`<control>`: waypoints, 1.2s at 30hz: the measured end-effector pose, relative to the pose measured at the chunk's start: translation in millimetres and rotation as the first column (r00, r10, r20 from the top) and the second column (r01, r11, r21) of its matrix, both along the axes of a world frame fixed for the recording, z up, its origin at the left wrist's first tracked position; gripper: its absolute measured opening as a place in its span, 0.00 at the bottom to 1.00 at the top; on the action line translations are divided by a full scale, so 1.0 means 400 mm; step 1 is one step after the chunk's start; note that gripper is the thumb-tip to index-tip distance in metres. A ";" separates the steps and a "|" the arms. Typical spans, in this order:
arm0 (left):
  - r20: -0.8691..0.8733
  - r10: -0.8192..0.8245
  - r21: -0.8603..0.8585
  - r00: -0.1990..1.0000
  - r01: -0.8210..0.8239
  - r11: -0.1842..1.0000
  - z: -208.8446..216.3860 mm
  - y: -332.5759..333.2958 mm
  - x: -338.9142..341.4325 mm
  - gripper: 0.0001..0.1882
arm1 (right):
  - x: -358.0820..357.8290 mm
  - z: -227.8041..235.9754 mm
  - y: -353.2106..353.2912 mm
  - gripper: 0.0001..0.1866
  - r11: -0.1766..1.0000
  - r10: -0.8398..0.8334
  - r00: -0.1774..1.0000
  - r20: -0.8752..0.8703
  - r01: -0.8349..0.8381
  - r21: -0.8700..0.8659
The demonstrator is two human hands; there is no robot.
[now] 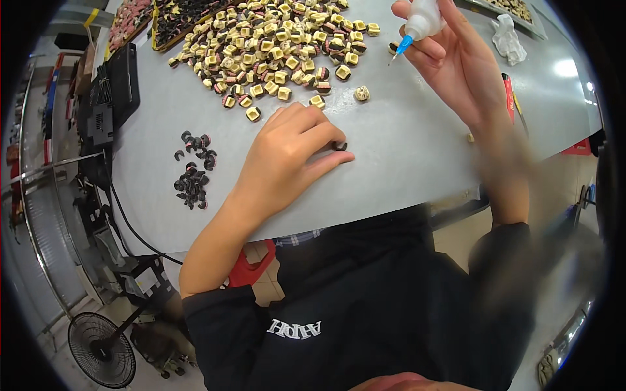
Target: Manually assemble mechanical keyboard switch components using glue and tweezers.
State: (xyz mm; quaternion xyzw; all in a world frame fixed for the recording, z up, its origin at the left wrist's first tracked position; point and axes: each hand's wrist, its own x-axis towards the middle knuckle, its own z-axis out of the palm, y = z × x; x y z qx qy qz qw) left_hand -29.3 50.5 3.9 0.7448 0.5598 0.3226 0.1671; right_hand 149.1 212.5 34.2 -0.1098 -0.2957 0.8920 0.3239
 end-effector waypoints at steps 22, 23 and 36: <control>0.055 0.024 0.107 0.998 -0.030 0.994 -0.003 0.007 -0.003 0.13 | -0.015 0.002 -0.020 0.16 0.999 0.033 0.996 0.081 -0.036 0.037; 0.053 0.029 0.104 0.998 -0.034 0.994 -0.001 0.007 -0.004 0.13 | -0.018 0.003 -0.024 0.16 0.996 0.016 0.990 0.143 -0.028 0.081; 0.247 0.022 0.193 0.969 -0.071 0.979 -0.001 0.013 -0.005 0.15 | -0.026 -0.015 -0.062 0.18 0.878 -0.050 0.936 0.349 -0.126 0.463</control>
